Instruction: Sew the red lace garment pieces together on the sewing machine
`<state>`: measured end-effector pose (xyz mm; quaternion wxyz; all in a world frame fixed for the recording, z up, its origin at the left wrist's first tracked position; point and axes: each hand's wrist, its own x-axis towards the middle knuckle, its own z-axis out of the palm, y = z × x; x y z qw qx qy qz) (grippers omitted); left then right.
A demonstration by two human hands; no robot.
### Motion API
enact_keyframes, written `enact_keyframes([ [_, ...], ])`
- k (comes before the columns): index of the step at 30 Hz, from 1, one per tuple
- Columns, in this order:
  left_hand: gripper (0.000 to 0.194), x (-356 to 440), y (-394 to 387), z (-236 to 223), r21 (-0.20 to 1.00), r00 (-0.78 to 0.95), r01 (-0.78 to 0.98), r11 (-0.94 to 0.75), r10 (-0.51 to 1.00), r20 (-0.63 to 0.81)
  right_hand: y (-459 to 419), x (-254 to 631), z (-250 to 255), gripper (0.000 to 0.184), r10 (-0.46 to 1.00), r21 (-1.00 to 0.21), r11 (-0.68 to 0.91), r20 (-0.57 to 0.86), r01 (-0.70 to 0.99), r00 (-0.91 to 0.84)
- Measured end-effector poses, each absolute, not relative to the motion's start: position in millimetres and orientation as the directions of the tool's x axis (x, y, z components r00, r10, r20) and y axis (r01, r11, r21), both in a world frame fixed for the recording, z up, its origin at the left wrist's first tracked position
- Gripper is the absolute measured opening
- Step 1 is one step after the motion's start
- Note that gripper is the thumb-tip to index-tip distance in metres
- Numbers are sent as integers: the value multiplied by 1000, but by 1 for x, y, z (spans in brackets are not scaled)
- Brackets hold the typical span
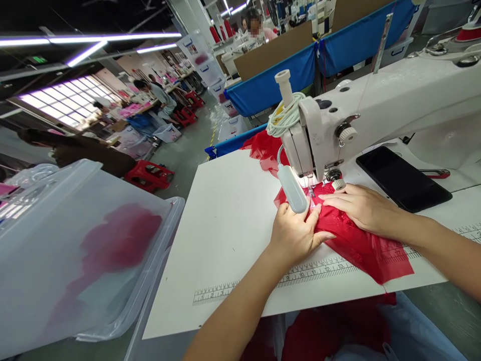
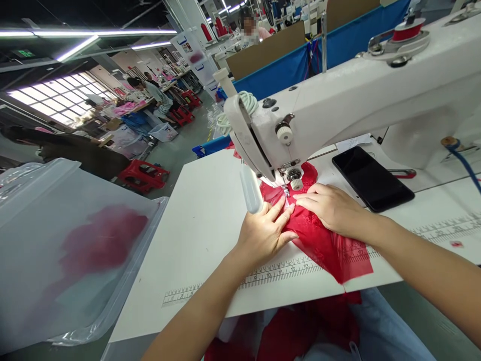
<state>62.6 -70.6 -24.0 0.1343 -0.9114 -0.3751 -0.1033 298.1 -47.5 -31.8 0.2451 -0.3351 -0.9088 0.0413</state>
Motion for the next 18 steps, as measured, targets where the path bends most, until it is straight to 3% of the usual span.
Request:
enact_keyframes([
  [14, 63, 61, -64, -33, -166, 688, 716, -678, 646, 332, -43, 302, -38, 42, 635, -282, 770, 433, 573, -639],
  [18, 55, 58, -61, -26, -19, 665, 716, -698, 673, 324, -44, 302, -36, 42, 658, -307, 752, 408, 584, -633],
])
